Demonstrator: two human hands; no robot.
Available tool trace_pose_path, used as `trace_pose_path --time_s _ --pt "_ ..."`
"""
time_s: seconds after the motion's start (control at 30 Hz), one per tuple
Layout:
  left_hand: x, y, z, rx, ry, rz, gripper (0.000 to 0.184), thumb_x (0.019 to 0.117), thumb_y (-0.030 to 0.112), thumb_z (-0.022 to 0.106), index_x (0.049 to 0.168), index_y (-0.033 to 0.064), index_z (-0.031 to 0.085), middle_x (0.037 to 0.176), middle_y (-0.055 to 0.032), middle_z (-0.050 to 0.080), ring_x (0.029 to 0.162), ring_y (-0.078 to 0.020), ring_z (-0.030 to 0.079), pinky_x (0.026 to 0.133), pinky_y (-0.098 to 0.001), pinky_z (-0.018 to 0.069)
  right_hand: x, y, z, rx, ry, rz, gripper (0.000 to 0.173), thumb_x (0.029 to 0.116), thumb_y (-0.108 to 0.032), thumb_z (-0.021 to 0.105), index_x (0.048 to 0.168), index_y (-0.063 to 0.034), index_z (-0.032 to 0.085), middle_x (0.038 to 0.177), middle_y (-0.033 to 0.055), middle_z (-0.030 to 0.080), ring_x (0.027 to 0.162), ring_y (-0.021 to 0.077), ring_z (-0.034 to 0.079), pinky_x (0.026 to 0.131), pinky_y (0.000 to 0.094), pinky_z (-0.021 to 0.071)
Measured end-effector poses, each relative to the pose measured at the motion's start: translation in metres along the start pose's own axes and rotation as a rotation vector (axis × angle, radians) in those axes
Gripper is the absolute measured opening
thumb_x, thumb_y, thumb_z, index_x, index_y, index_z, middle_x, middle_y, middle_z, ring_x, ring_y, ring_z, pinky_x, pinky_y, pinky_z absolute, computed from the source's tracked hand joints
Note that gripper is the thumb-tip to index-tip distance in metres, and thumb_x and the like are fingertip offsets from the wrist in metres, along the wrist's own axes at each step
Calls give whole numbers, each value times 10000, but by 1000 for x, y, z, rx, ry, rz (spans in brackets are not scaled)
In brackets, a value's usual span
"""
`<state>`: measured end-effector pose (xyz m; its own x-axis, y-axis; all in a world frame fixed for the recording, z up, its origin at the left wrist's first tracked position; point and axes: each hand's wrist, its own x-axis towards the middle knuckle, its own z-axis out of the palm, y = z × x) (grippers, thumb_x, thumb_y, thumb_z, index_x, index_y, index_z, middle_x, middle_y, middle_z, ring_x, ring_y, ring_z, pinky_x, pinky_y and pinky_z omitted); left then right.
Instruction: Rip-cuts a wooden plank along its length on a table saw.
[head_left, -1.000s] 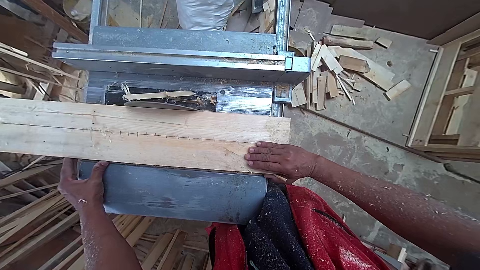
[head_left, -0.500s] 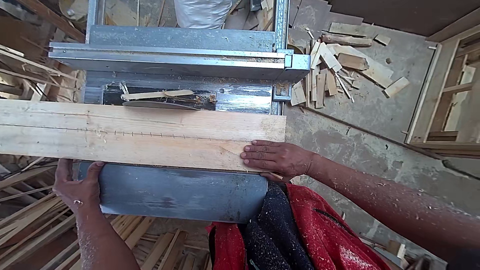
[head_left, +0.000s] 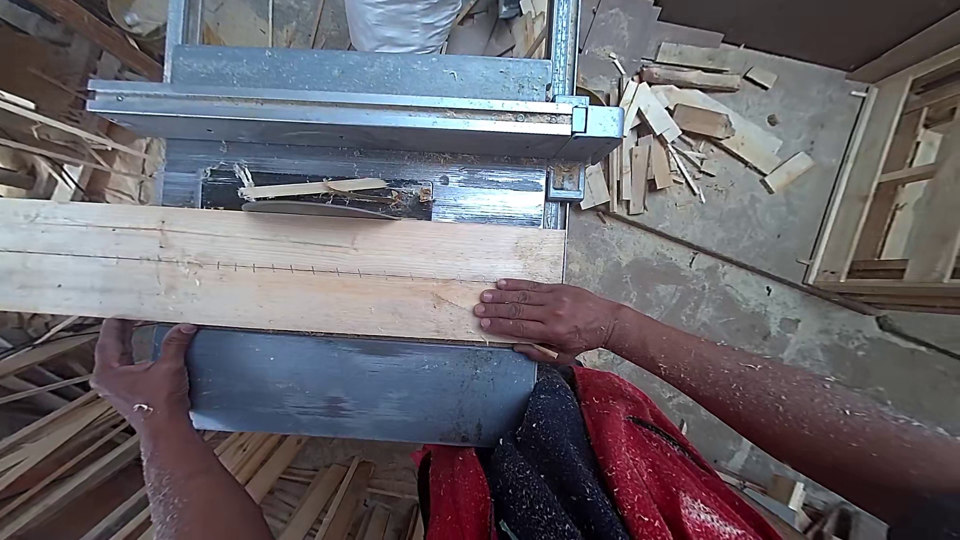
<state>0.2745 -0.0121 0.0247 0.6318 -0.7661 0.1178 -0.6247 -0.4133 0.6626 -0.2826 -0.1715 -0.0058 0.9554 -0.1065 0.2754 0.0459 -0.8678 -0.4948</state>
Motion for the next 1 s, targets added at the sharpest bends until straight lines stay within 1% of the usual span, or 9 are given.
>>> trace_pose_path --time_s 0.07,0.13,0.2,0.27,0.37,0.53,0.63,0.83,1.0 --pt "1 -1 -1 6 0 -16 749 842 245 820 1483 34 494 1501 -148 530 1397 -160 496 1173 -304 387 1 0 1 2 1 -1 525 1017 -344 507 1471 -84 546 1544 102 521 1505 281 383 1282 453 246" --pt "1 -5 -1 -13 -6 -57 775 854 242 816 1507 34 454 1492 -155 536 1379 -162 517 1156 -304 415 3 1 2 -2 1 -7 528 1017 -340 500 1472 -77 544 1543 109 521 1503 282 386 1283 452 246" --pt "0 -2 0 -44 -4 -108 789 855 195 819 1519 27 426 1445 -150 582 1317 -146 574 1110 -304 463 5 2 3 -5 0 -14 529 1015 -331 496 1471 -68 543 1539 115 524 1500 287 390 1282 454 248" --pt "1 0 0 -69 -4 -136 789 858 148 815 1523 17 411 1427 -149 598 1291 -145 597 1091 -310 487 9 2 3 -5 0 -14 529 1008 -326 509 1470 -70 544 1539 113 525 1499 287 393 1280 455 253" --pt "4 -2 -2 -113 -7 -150 774 860 94 798 1521 12 404 1445 -144 578 1291 -137 590 1085 -309 493 13 2 5 -1 1 -16 533 998 -322 522 1468 -71 546 1538 115 525 1496 291 397 1277 459 259" --pt "5 0 -2 -199 4 -166 764 849 4 775 1516 -1 401 1441 -133 584 1267 -114 605 1067 -289 503 17 3 5 5 -4 -18 537 988 -318 543 1463 -67 553 1536 119 526 1498 294 393 1279 460 251" --pt "6 3 -2 -221 20 -191 764 841 -10 784 1508 -1 413 1423 -125 599 1235 -105 625 1046 -285 519 20 3 7 3 -4 -15 543 981 -315 552 1467 -71 548 1538 114 524 1500 290 390 1281 455 252" --pt "10 1 -3 -250 27 -209 761 845 -33 770 1514 17 412 1409 -106 610 1212 -95 635 1035 -281 523 27 4 8 5 -5 -25 546 984 -315 543 1468 -61 543 1534 127 525 1499 299 389 1282 453 244" --pt "12 1 -3 -269 44 -224 747 838 -53 771 1500 14 432 1389 -94 627 1201 -94 644 1024 -280 532 29 3 10 0 -6 -19 550 981 -322 550 1468 -65 543 1537 120 524 1498 293 391 1280 453 249"
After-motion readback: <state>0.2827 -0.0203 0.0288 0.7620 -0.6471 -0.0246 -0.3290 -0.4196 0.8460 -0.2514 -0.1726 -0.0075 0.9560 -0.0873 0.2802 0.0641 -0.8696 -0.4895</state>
